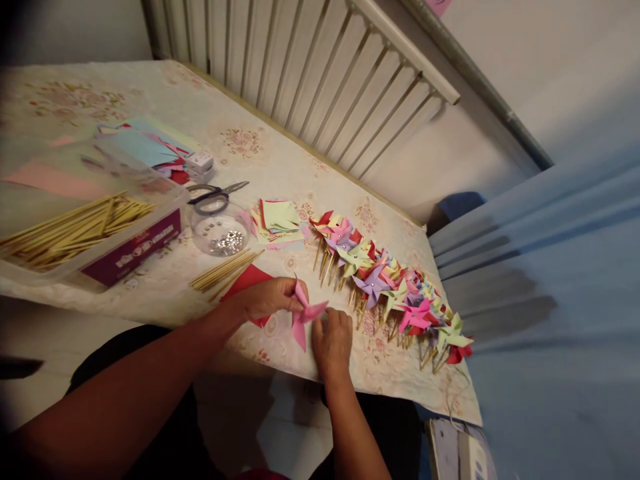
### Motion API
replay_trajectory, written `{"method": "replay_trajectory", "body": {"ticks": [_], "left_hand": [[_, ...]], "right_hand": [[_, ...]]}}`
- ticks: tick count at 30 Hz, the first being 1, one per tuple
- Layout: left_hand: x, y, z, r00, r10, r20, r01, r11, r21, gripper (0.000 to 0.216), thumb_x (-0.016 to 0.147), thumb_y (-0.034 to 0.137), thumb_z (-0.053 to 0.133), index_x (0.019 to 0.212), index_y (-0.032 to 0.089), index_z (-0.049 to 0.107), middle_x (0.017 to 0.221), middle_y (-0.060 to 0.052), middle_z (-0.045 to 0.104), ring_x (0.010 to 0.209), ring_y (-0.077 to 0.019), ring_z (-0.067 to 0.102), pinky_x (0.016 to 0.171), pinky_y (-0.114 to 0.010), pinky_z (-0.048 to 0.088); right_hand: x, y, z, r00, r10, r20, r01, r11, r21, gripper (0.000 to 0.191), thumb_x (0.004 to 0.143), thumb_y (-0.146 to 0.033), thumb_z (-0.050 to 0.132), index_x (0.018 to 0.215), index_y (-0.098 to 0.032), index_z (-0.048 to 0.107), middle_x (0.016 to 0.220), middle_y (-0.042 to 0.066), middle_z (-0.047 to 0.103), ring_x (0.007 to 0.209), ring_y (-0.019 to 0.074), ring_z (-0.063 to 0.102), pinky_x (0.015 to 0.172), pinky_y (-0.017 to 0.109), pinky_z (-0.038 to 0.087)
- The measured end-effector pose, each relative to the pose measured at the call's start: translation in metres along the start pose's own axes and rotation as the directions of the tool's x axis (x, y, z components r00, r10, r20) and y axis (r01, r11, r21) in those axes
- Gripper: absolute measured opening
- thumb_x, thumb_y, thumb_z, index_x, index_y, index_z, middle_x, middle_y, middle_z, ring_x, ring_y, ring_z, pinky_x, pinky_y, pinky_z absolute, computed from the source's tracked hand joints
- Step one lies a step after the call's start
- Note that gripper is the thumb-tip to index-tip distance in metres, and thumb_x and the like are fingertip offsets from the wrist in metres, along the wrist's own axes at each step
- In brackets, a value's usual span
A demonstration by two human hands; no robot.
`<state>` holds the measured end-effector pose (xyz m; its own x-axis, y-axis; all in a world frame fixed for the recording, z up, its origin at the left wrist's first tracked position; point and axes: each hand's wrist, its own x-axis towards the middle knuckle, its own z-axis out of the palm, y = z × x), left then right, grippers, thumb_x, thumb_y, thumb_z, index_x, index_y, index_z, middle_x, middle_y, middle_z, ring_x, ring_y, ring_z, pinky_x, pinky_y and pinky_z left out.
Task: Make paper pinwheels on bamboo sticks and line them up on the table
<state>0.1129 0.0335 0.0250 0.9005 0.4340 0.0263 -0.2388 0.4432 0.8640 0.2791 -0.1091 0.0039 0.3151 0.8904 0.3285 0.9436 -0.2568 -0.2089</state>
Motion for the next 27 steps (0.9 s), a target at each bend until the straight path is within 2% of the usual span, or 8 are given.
{"method": "replay_trajectory", "body": {"ticks": [3, 7, 11, 14, 17, 22, 24, 27], "left_hand": [[0.008, 0.004, -0.005, 0.988, 0.078, -0.13, -0.089, 0.993, -0.08, 0.03, 0.06, 0.031, 0.083, 0.074, 0.013, 0.064, 0.067, 0.001, 0.062, 0.062, -0.01, 0.052, 0.061, -0.023, 0.035], [0.017, 0.009, -0.007, 0.964, 0.15, -0.22, -0.202, 0.95, -0.238, 0.034, 0.056, 0.032, 0.085, 0.074, 0.013, 0.063, 0.065, 0.001, 0.061, 0.06, -0.0095, 0.052, 0.06, -0.023, 0.036], [0.021, 0.013, -0.007, 0.956, 0.155, -0.25, -0.229, 0.926, -0.301, 0.034, 0.056, 0.029, 0.086, 0.074, 0.013, 0.063, 0.063, 0.001, 0.062, 0.06, -0.01, 0.055, 0.061, -0.023, 0.041], [0.022, 0.015, -0.009, 0.948, 0.178, -0.265, -0.26, 0.91, -0.321, 0.031, 0.057, 0.025, 0.084, 0.077, 0.013, 0.064, 0.064, 0.001, 0.063, 0.056, -0.0085, 0.053, 0.058, -0.022, 0.04], [0.022, 0.015, -0.012, 0.941, 0.203, -0.27, -0.291, 0.892, -0.345, 0.029, 0.061, 0.023, 0.082, 0.082, 0.013, 0.065, 0.068, 0.001, 0.064, 0.057, -0.0088, 0.054, 0.058, -0.022, 0.041], [0.023, 0.013, -0.019, 0.938, 0.219, -0.268, -0.308, 0.881, -0.359, 0.024, 0.064, 0.02, 0.081, 0.081, 0.015, 0.065, 0.071, 0.0, 0.066, 0.06, -0.0104, 0.057, 0.059, -0.022, 0.042], [0.023, 0.011, -0.02, 0.946, 0.22, -0.239, -0.296, 0.886, -0.358, 0.021, 0.065, 0.02, 0.08, 0.079, 0.015, 0.065, 0.071, -0.001, 0.066, 0.061, -0.0109, 0.058, 0.058, -0.022, 0.042], [0.024, 0.009, -0.02, 0.955, 0.217, -0.203, -0.278, 0.893, -0.355, 0.022, 0.066, 0.021, 0.081, 0.079, 0.015, 0.064, 0.071, -0.001, 0.066, 0.06, -0.0109, 0.059, 0.058, -0.022, 0.043]], "right_hand": [[0.017, -0.013, 0.008, 0.996, -0.084, 0.019, 0.084, 0.996, 0.036, 0.02, 0.087, -0.025, 0.051, 0.1, -0.018, 0.063, 0.091, 0.011, 0.062, 0.09, 0.0272, 0.053, 0.081, 0.039, 0.044], [0.032, -0.029, 0.029, 0.989, -0.129, 0.071, 0.126, 0.991, 0.04, 0.022, 0.088, -0.016, 0.043, 0.092, -0.018, 0.065, 0.086, 0.01, 0.062, 0.084, 0.0249, 0.054, 0.078, 0.036, 0.044], [0.036, -0.036, 0.04, 0.997, -0.051, 0.053, 0.045, 0.993, 0.105, 0.023, 0.083, -0.013, 0.043, 0.089, -0.016, 0.065, 0.083, 0.011, 0.063, 0.082, 0.0241, 0.056, 0.077, 0.035, 0.044], [0.039, -0.036, 0.03, 0.992, 0.113, 0.055, -0.125, 0.946, 0.298, 0.017, 0.077, -0.018, 0.045, 0.078, -0.019, 0.062, 0.073, 0.006, 0.062, 0.071, 0.0208, 0.055, 0.069, 0.033, 0.044], [0.043, -0.038, 0.009, 0.942, 0.305, 0.139, -0.328, 0.75, 0.574, 0.011, 0.073, -0.025, 0.049, 0.075, -0.021, 0.058, 0.062, -0.003, 0.053, 0.055, 0.0154, 0.049, 0.055, 0.028, 0.04], [0.042, -0.05, -0.025, 0.885, 0.337, 0.321, -0.429, 0.321, 0.844, 0.019, 0.075, -0.032, 0.06, 0.089, -0.021, 0.058, 0.059, -0.009, 0.045, 0.045, 0.0079, 0.036, 0.043, 0.02, 0.026], [0.04, -0.055, -0.034, 0.88, 0.33, 0.342, -0.425, 0.225, 0.877, 0.026, 0.074, -0.035, 0.065, 0.096, -0.022, 0.059, 0.059, -0.009, 0.043, 0.045, 0.0069, 0.034, 0.042, 0.019, 0.022], [0.039, -0.06, -0.043, 0.874, 0.336, 0.352, -0.423, 0.168, 0.89, 0.032, 0.074, -0.036, 0.068, 0.101, -0.022, 0.061, 0.056, -0.01, 0.041, 0.043, 0.006, 0.031, 0.04, 0.018, 0.018]]}}
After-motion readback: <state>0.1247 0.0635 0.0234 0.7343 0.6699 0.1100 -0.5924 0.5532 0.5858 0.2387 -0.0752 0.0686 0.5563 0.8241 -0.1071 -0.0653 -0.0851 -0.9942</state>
